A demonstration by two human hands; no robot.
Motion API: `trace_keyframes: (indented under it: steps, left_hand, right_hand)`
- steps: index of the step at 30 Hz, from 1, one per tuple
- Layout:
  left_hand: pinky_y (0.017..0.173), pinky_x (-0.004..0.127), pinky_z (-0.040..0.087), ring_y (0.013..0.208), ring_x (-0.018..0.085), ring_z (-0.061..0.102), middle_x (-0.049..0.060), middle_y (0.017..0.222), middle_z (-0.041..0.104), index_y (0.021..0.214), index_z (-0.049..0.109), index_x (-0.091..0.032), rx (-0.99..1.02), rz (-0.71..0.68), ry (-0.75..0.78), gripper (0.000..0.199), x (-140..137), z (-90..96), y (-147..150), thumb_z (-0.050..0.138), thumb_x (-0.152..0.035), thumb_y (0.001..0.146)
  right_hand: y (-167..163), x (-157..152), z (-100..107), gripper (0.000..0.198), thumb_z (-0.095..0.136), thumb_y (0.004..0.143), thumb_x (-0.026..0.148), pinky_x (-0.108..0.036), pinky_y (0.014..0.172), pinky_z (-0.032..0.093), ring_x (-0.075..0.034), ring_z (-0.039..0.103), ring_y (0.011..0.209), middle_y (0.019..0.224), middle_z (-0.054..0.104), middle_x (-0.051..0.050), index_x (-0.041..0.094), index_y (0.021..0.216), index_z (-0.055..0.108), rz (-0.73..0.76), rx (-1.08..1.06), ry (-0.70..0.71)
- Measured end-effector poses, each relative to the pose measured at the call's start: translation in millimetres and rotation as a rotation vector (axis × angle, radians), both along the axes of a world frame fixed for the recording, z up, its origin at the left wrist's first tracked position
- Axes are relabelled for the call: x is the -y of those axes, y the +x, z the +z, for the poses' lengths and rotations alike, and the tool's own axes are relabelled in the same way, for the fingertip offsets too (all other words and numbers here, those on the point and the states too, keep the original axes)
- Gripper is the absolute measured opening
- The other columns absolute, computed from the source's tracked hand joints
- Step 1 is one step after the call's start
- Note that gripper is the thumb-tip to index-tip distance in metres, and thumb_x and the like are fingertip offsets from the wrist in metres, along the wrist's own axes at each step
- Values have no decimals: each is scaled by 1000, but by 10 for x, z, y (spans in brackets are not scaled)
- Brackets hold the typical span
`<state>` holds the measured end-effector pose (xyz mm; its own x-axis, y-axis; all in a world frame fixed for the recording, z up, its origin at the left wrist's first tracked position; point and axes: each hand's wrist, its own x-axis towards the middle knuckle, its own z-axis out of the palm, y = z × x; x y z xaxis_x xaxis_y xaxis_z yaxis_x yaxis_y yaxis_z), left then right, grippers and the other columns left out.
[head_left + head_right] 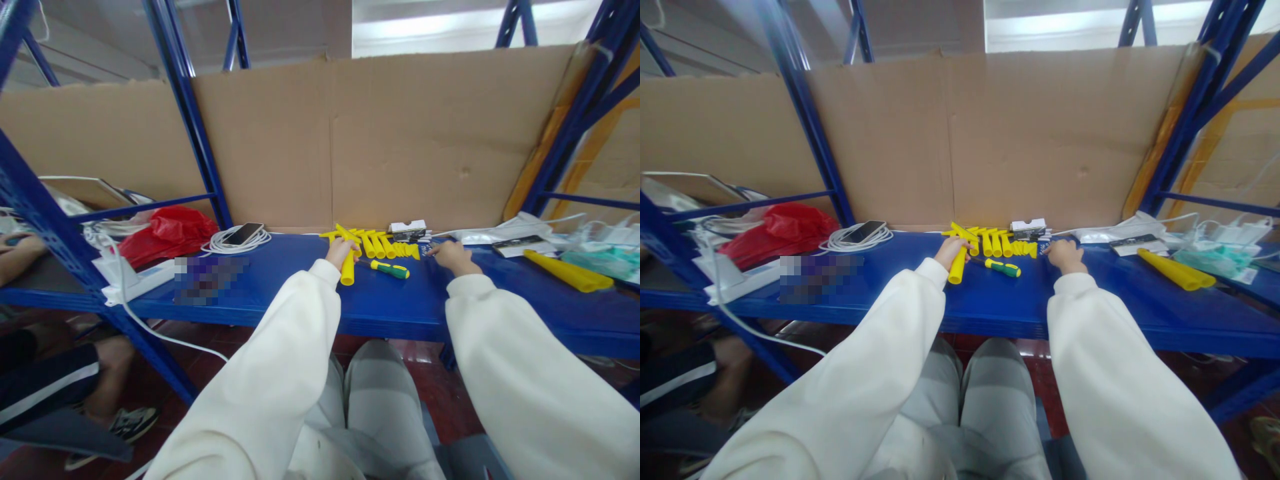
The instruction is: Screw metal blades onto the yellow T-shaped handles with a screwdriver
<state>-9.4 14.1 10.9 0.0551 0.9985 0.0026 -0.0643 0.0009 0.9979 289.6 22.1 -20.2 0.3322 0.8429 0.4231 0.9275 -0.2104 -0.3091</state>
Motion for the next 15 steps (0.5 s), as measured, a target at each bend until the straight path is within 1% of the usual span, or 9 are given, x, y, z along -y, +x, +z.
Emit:
trace_keyframes:
  steps: [2,4,6,9,12,15]
  left_hand:
    - [49,26,42,40,13,50,-4,53,54,84,60,-16,-3,3,-1,20,0,-3,1,57,-4,69]
    - [49,25,42,39,12,50,-4,55,54,86,59,-17,-18,5,7,21,3,-8,6,56,-3,70]
    - [48,24,42,38,11,48,-4,59,56,91,59,-17,-46,14,32,25,11,-14,16,57,-3,71]
    - [47,22,43,39,9,49,-2,73,63,106,56,-17,-103,41,86,38,24,-31,31,61,-3,71]
    - [47,21,44,41,8,51,2,90,68,122,50,-19,-182,46,133,53,27,-62,37,63,-5,73]
    - [52,21,46,44,8,53,4,99,68,129,47,-22,-191,28,139,59,18,-98,24,63,-6,74]
  right_hand:
    - [-26,4,5,26,65,80,36,-59,96,48,-36,60,114,109,70,-18,23,97,80,-12,24,-70]
    - [-64,31,37,26,64,81,30,-61,97,48,-37,59,117,116,69,-19,24,100,80,-44,34,-149]
    - [-105,71,83,29,62,81,22,-61,99,46,-37,58,120,122,67,-18,25,104,80,-72,32,-182]
    - [-149,130,146,38,57,83,16,-55,103,45,-35,57,122,126,65,-17,26,112,79,-95,34,-152]
    - [-174,156,187,42,54,83,13,-50,102,48,-33,59,122,127,67,-15,25,116,78,-85,40,-125]
    - [-232,156,221,40,55,83,13,-41,97,51,-30,64,116,119,73,-12,23,113,79,13,31,-85]
